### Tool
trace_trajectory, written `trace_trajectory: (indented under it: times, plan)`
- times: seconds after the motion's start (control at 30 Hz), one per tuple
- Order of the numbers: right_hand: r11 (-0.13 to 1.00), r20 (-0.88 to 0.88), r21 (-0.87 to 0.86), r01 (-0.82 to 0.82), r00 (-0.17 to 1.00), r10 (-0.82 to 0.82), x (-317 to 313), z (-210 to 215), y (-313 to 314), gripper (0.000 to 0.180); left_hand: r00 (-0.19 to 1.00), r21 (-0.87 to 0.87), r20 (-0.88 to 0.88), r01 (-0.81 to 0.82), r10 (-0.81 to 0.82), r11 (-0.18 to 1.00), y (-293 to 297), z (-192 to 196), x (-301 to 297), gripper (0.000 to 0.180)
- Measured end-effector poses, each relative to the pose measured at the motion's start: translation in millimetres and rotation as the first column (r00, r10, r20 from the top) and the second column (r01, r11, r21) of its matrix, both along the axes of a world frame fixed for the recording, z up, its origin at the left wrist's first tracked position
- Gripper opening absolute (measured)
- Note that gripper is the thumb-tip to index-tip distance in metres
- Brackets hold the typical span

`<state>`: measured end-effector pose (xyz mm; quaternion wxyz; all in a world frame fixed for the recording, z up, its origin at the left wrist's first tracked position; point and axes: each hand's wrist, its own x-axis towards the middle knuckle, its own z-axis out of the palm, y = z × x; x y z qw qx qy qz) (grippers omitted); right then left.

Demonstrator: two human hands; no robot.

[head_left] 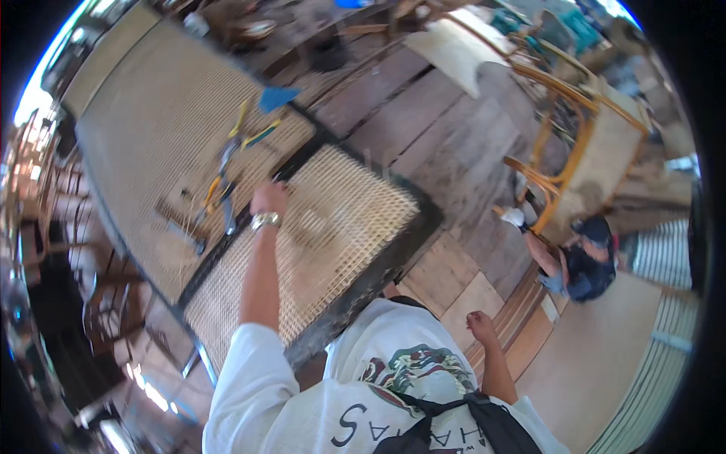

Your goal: Repairing a rattan chair seat by weaving new rattan strips into the mesh and trimming excess material.

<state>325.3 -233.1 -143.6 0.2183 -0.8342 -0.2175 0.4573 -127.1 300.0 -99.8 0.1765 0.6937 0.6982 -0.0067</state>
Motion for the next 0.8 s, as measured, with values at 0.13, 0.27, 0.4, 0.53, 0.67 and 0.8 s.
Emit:
trace_trajectory:
  times: [0.13, 0.27, 0.4, 0.53, 0.67, 0.8]
  plan:
    - [1.000, 0.085, -0.005, 0.030, 0.996, -0.029, -1.8, -13.4, -16.6, 0.030, 0.941, 0.090, -0.281, 0.222, -0.189, 0.971, 13.8, -40.9, -17.2, 0.030]
    - [0.992, 0.288, -0.118, -0.050, 0.954, 0.082, -7.9, -13.9, -20.8, 0.031, 0.998, 0.317, 0.034, 0.036, -0.050, 0.948, 17.6, -46.3, 43.1, 0.029]
    - [0.945, 0.229, -0.204, -0.254, 0.926, 0.298, -23.7, -34.8, -31.0, 0.033, 0.880, 0.153, 0.304, 0.333, -0.365, 0.930, -53.1, 37.2, 157.9, 0.033]
    - [0.978, 0.261, -0.121, -0.169, 0.945, 0.195, -41.1, -36.6, -26.7, 0.034, 0.788, 0.198, 0.410, 0.414, -0.459, 0.888, -130.9, 91.2, 221.5, 0.040]
    - [0.967, 0.195, -0.162, -0.197, 0.954, 0.227, -41.0, -28.3, -5.4, 0.037, 0.747, 0.230, 0.499, 0.374, -0.439, 0.898, -186.7, 112.7, 202.4, 0.049]
    - [0.889, 0.166, -0.282, -0.360, 0.895, 0.415, -13.9, -52.9, 10.6, 0.040, 0.735, 0.422, 0.402, 0.380, -0.546, 0.823, -205.1, 102.7, 196.9, 0.047]
